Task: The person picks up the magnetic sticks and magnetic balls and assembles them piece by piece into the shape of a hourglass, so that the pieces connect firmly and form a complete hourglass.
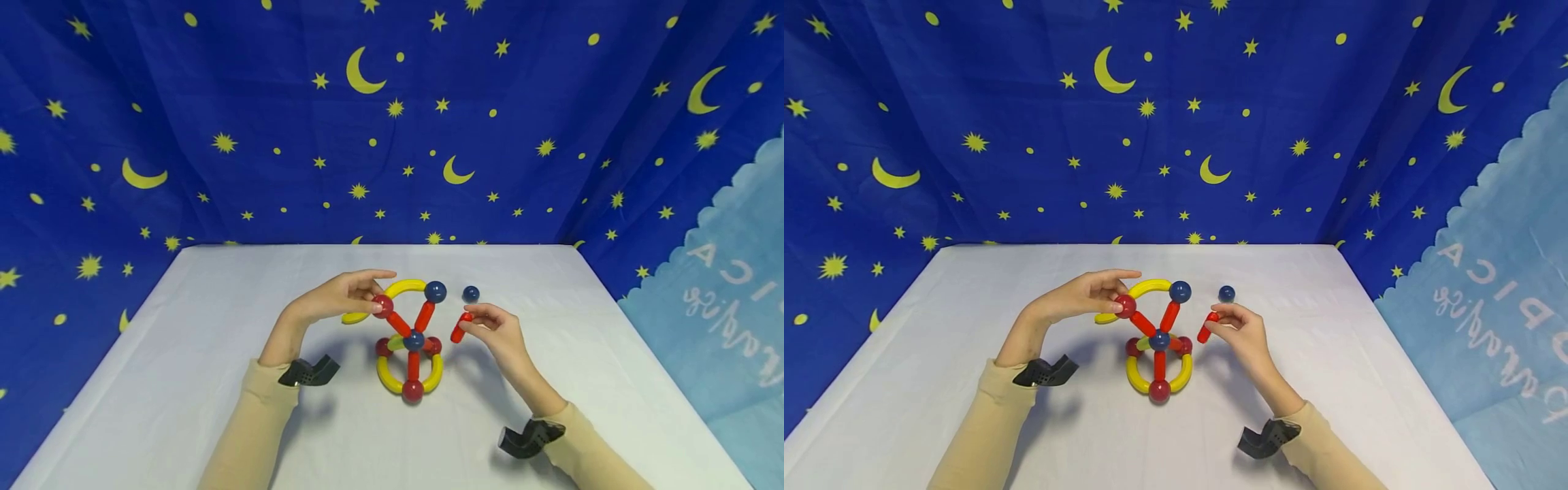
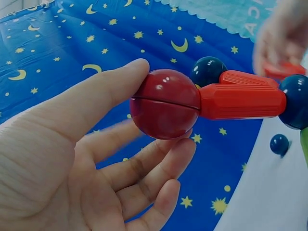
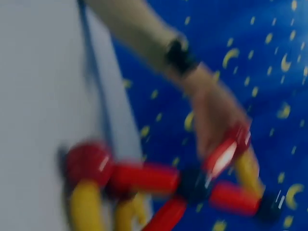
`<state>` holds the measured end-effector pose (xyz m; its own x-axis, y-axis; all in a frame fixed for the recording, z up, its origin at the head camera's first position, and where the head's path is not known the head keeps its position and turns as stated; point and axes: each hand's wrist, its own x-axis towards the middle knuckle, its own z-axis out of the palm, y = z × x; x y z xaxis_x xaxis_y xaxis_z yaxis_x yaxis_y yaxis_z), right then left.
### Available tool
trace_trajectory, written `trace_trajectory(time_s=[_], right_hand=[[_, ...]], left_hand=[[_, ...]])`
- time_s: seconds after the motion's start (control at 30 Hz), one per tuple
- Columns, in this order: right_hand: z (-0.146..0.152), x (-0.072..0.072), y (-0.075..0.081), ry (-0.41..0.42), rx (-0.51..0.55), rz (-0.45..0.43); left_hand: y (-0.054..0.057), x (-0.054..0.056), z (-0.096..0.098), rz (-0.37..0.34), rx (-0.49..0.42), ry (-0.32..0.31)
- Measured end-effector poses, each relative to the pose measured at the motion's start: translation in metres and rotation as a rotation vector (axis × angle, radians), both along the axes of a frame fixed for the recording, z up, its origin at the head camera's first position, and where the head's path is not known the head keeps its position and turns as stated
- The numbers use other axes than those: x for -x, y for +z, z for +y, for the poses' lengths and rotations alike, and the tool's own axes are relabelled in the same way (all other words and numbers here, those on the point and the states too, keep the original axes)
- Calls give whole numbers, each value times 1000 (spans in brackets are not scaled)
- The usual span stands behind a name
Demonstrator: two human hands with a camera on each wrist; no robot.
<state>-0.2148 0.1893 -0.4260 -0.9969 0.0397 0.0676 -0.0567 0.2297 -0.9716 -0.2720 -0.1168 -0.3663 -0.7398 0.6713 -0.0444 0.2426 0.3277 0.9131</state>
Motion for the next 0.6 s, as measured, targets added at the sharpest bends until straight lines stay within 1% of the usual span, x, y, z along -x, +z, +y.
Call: trace_trajectory(time_s=[0.1, 0.2, 0.27, 0.4, 0.6], right_hand=[[-16, -11, 16, 23, 104, 66], [-29, -18, 23, 63, 131, 130], [-36, -21, 23, 85, 133, 170], [-45, -23, 19, 111, 85, 242], [-55, -25, 14, 147, 47, 313]], left_hand=[[0, 1, 1, 12, 8, -6], [0, 1, 1, 33, 16, -14], [-1, 2, 1, 36, 8, -20], [-1, 2, 1, 32, -11, -31], [-1, 2, 0, 9, -24, -34]])
